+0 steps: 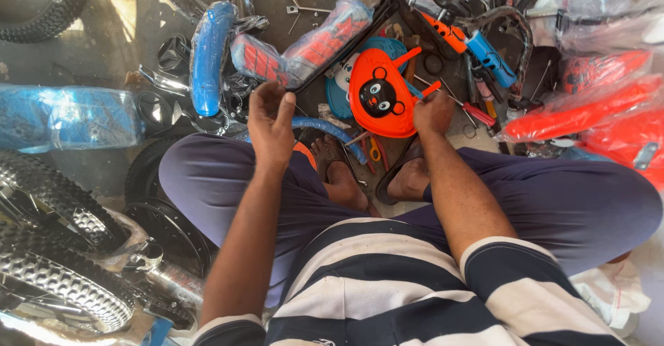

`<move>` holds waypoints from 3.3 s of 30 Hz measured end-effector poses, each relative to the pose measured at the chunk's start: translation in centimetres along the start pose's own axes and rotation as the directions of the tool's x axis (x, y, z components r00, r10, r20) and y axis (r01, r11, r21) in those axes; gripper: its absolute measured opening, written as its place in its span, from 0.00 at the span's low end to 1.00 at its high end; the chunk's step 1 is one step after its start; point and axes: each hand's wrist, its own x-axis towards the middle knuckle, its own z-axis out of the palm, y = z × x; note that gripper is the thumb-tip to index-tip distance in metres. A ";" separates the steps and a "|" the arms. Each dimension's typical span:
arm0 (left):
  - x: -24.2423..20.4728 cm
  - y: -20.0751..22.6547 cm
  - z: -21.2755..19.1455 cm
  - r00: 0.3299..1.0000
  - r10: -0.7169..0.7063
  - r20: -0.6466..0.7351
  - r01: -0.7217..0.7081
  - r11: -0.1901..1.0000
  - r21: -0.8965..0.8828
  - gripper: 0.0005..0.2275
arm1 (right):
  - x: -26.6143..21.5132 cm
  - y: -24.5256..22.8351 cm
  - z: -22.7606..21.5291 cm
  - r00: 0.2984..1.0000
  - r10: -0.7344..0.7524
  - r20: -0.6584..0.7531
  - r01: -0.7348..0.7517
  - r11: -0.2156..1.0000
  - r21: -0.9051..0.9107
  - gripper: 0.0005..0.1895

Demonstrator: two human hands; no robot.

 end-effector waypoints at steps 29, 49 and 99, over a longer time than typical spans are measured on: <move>0.2 -0.8 2.3 0.991 0.074 0.113 -0.108 0.937 0.333 0.12 | -3.6 0.2 -1.7 0.953 -0.270 0.135 0.272 0.962 0.008 0.39; 1.9 -1.0 3.6 0.990 -0.063 0.123 0.014 0.931 0.364 0.13 | 1.7 -2.2 -7.9 0.792 -0.325 0.517 -0.203 0.658 0.725 0.16; 4.2 -4.9 0.8 0.924 -0.352 -0.147 0.380 0.885 0.268 0.08 | 4.2 -19.9 -13.3 0.733 -0.232 0.639 -0.379 0.641 0.667 0.12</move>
